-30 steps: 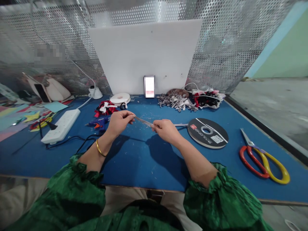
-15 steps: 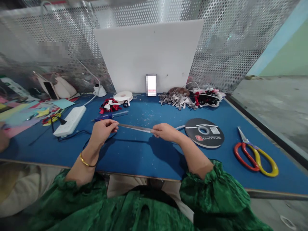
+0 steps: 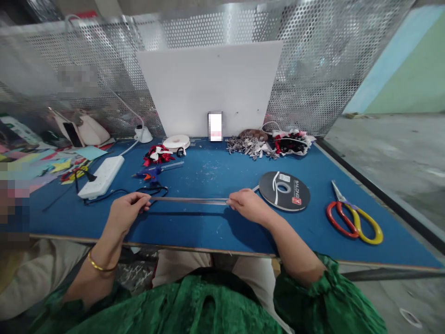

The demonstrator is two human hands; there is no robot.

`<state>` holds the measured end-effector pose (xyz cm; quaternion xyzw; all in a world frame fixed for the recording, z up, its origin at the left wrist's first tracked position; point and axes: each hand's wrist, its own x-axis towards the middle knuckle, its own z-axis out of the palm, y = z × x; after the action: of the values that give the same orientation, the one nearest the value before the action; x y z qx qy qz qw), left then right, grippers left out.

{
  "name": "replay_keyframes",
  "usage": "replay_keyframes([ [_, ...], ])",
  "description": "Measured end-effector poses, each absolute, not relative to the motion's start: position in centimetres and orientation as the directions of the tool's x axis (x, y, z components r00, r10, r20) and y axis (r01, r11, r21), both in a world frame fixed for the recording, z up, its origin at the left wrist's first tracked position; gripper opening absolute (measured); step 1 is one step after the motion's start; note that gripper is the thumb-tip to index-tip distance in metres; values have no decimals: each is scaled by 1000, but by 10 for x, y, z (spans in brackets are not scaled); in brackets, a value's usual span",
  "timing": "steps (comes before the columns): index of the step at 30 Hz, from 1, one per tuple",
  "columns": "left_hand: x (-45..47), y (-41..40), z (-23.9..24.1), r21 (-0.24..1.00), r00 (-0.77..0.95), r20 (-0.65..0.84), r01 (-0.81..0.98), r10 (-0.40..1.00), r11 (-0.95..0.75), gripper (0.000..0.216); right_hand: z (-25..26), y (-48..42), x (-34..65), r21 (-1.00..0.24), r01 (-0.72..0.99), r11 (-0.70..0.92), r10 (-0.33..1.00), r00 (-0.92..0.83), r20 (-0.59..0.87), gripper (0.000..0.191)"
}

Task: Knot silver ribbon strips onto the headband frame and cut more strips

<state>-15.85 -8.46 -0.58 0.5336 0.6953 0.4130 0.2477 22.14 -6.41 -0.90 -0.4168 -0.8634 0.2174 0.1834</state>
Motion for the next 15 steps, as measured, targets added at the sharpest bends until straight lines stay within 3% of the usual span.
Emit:
replay_keyframes([
  [7,-177,-97,-8,823,-373,67,545,925,160,28,-17,-63,225,-516,645,564,804,-571,167,38],
  [9,-179,-102,-1,718,-352,86,671,932,187,26,-17,-65,221,-488,642,592,791,-578,200,38],
  [11,-175,-107,10,500,-328,114,835,938,231,22,-18,-67,215,-425,647,633,767,-601,227,37],
  [13,-160,-112,21,324,-286,275,926,918,192,23,-18,-70,209,-342,665,664,746,-624,234,36],
  [15,-134,-115,29,253,-137,502,968,854,7,33,-17,-72,204,-272,683,677,735,-637,232,34],
])
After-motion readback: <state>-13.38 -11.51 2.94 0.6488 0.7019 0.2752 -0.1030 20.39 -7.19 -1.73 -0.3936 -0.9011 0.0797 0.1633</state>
